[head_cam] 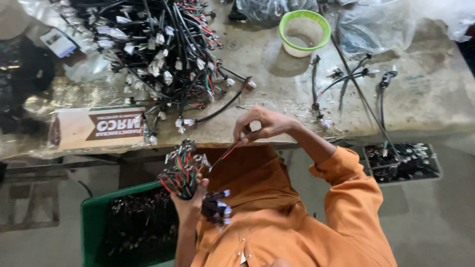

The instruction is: The person gathers wire harnesses with connectors from the workbench and from a green bin, aligns and arranges them, and holds the accumulating bundle in one hand while adding more harnesses one at a time.

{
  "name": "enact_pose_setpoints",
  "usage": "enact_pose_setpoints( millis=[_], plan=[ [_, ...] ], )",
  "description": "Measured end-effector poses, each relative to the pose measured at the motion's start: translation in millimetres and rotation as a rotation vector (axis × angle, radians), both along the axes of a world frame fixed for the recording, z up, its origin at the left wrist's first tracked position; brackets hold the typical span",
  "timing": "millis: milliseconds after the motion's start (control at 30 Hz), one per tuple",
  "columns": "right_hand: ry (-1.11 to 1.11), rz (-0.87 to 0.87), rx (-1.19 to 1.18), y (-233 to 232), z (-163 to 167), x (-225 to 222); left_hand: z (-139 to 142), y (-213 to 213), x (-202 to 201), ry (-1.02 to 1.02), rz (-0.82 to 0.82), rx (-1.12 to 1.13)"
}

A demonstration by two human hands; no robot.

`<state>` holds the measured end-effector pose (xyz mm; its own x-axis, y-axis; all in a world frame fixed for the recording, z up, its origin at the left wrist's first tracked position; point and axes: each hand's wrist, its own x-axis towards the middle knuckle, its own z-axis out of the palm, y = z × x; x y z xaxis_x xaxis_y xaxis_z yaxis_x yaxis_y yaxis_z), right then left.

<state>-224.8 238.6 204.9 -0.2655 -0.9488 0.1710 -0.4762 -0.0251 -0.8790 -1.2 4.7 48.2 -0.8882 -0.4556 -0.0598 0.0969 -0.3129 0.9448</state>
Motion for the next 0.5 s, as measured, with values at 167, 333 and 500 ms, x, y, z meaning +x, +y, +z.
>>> enact_pose_setpoints(
  millis=[167, 333, 500],
  plan=[
    [-0.055, 0.076, -0.001, -17.3, 2.0, 12.9, 5.2, -4.6, 0.8, 0.038, 0.108, 0.015],
    [0.306, -0.272, -0.108, -16.7, 4.1, 46.6, 14.3, -10.5, 0.8, -0.033, 0.139, -0.129],
    [0.352, -0.310, -0.134, -2.7, 9.5, 53.2, 15.4, -4.1, 3.1, 0.068, 0.143, -0.153]
  ],
)
